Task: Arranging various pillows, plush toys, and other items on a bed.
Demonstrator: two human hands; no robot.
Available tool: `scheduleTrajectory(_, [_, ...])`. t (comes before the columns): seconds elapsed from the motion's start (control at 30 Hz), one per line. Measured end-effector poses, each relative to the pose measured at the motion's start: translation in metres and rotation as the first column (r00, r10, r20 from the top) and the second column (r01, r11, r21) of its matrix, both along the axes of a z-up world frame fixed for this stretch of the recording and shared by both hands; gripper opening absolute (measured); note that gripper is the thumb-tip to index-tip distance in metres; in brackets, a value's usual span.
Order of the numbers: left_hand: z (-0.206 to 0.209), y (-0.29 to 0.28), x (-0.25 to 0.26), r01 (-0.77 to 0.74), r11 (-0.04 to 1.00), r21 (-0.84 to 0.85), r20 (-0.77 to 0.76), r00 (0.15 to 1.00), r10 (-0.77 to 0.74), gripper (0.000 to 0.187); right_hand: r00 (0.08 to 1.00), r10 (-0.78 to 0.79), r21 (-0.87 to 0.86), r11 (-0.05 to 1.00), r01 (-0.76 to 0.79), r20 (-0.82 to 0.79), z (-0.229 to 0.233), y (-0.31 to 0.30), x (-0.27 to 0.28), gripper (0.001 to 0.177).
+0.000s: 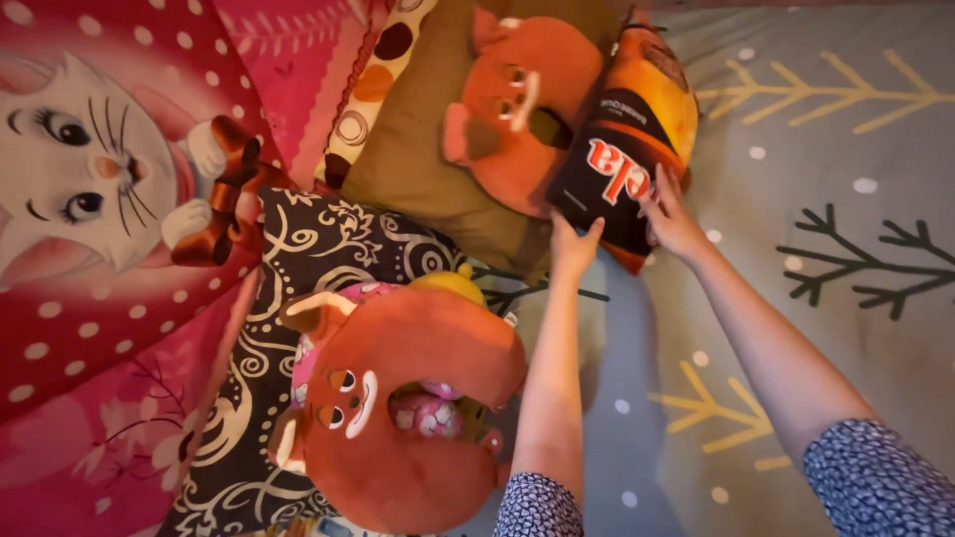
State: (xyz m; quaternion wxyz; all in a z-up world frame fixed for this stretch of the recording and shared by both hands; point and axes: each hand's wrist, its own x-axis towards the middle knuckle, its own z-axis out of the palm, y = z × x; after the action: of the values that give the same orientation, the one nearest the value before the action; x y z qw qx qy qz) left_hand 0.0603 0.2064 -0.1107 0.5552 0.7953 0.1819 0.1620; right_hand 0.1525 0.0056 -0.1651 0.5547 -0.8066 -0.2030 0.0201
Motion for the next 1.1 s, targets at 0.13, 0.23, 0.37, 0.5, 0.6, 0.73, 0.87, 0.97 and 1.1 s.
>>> scheduleTrajectory(0.13, [0.095, -0.019, -0.018, -0.105, 0.991, -0.078, 0.225, 0.967, 0.12, 0.111, 0.952, -0.125, -0.179, 0.967, 0.18, 0.281, 0.03, 0.027, -0.006, 0.077])
scheduleTrajectory(0.23, [0.133, -0.021, -0.016, -0.302, 0.953, 0.004, 0.3, 0.91, 0.287, 0.1, 0.963, -0.268, -0.092, 0.96, 0.264, -0.034, 0.087, 0.037, -0.024, 0.062])
scheduleTrajectory(0.37, [0.142, -0.013, -0.014, -0.205, 0.969, 0.138, 0.264, 0.951, 0.163, 0.068, 0.947, -0.322, -0.033, 0.946, 0.321, -0.012, 0.091, 0.042, -0.028, 0.064])
scheduleTrajectory(0.5, [0.139, -0.016, -0.017, -0.231, 0.954, 0.194, 0.271, 0.947, 0.174, 0.062, 0.941, -0.335, -0.11, 0.935, 0.337, 0.037, 0.089, 0.039, -0.03, 0.069])
scheduleTrajectory(0.6, [0.146, -0.025, -0.026, -0.264, 0.927, 0.266, 0.308, 0.935, 0.178, 0.07, 0.947, -0.319, -0.115, 0.941, 0.319, 0.018, 0.099, 0.039, -0.036, 0.069])
scheduleTrajectory(0.73, [0.142, -0.045, -0.051, -0.213, 0.926, 0.312, 0.259, 0.957, 0.133, 0.075, 0.96, -0.278, -0.1, 0.956, 0.276, -0.011, 0.122, 0.026, -0.046, 0.067])
scheduleTrajectory(0.87, [0.124, -0.08, -0.073, -0.29, 0.852, 0.436, 0.225, 0.952, 0.209, 0.081, 0.897, -0.341, -0.152, 0.939, 0.31, -0.28, 0.126, -0.013, -0.051, 0.068])
scheduleTrajectory(0.97, [0.12, -0.116, -0.083, -0.259, 0.806, 0.533, 0.19, 0.964, 0.185, 0.082, 0.906, -0.41, -0.22, 0.898, 0.382, -0.103, 0.115, -0.059, -0.057, 0.067])
scheduleTrajectory(1.1, [0.112, -0.176, -0.088, -0.127, 0.734, 0.667, 0.168, 0.986, 0.018, 0.081, 0.831, -0.542, -0.243, 0.829, 0.503, -0.129, 0.132, -0.128, -0.08, 0.069])
